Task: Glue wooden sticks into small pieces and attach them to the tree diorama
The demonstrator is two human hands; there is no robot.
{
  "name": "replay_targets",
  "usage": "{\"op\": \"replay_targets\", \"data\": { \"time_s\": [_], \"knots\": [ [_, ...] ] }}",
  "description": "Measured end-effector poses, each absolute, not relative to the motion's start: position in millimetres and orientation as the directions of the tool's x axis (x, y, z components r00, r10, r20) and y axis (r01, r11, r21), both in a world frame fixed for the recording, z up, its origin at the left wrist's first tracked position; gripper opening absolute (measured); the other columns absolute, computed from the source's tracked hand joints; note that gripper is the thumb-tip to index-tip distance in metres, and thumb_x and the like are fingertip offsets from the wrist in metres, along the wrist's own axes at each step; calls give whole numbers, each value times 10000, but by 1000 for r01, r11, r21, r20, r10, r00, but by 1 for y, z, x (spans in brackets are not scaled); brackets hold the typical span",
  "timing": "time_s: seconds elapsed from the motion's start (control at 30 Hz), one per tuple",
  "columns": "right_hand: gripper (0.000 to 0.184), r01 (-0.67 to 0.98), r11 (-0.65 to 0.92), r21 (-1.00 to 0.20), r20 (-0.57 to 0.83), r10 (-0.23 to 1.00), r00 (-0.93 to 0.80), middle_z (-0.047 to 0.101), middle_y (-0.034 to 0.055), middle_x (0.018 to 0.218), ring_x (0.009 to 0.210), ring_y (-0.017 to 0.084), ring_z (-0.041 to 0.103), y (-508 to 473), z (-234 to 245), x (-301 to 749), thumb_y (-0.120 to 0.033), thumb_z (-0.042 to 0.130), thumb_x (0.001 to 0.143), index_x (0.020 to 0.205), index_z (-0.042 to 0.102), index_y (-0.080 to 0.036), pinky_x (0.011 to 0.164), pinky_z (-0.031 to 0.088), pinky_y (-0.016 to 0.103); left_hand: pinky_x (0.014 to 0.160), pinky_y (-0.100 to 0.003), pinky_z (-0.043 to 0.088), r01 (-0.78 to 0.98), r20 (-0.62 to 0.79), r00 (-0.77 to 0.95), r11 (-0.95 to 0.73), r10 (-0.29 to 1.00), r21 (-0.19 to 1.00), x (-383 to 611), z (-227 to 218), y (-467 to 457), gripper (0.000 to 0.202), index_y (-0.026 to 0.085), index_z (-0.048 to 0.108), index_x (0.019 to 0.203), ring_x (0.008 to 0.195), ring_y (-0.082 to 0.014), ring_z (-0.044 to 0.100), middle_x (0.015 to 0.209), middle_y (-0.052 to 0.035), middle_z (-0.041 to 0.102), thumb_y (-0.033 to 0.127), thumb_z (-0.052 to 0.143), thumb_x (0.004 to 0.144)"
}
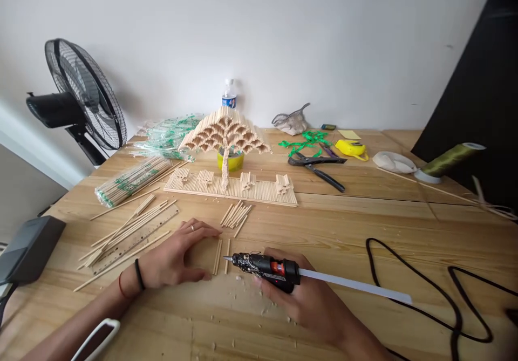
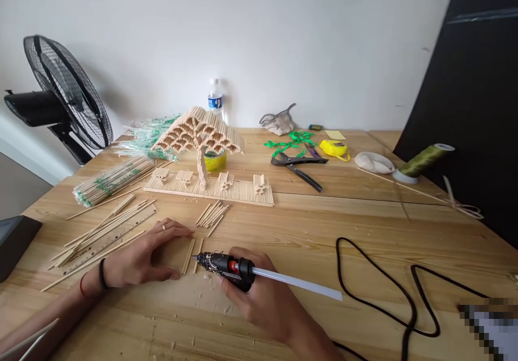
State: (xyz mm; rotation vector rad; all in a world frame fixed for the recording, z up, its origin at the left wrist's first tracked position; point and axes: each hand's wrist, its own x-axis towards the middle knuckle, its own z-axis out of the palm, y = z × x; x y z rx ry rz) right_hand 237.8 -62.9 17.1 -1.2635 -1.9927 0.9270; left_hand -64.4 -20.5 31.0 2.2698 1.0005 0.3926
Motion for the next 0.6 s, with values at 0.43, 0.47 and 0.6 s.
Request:
{"op": "replay_targets", "data": {
  "time_s": [0.43, 0.47, 0.6],
  "knots": [
    [233, 561, 412, -718, 83, 851, -518, 617, -13, 719, 708, 199, 621, -66, 25, 231, -197, 642, 889, 729, 481, -248, 688, 525, 303, 1131, -510, 422, 549, 46, 676, -544, 736, 634, -58, 29, -19, 658, 201, 552, 1420, 1277, -332, 574, 1391, -131, 644, 358, 822, 841],
    [234, 560, 421, -713, 90, 848, -523, 610, -17, 716, 707, 196, 617, -66, 24, 231, -187, 648, 889, 733, 484, -246, 688, 521, 300, 1127, -508, 423, 550, 44, 676, -543, 736, 635, -58, 29, -19, 660, 204, 550, 1424, 1276, -332, 575, 1390, -131, 645, 356, 820, 841],
    [231, 568, 439, -696, 81, 834, -545, 586, -29, 699, 688, 183, 597, -67, 24, 231, -161, 649, 901, 742, 501, -238, 683, 502, 291, 1129, -513, 413, 552, 35, 679, -542, 733, 634, -57, 28, -19, 654, 211, 547, 1429, 1275, -332, 580, 1407, -131, 639, 357, 809, 848]
  ]
}}
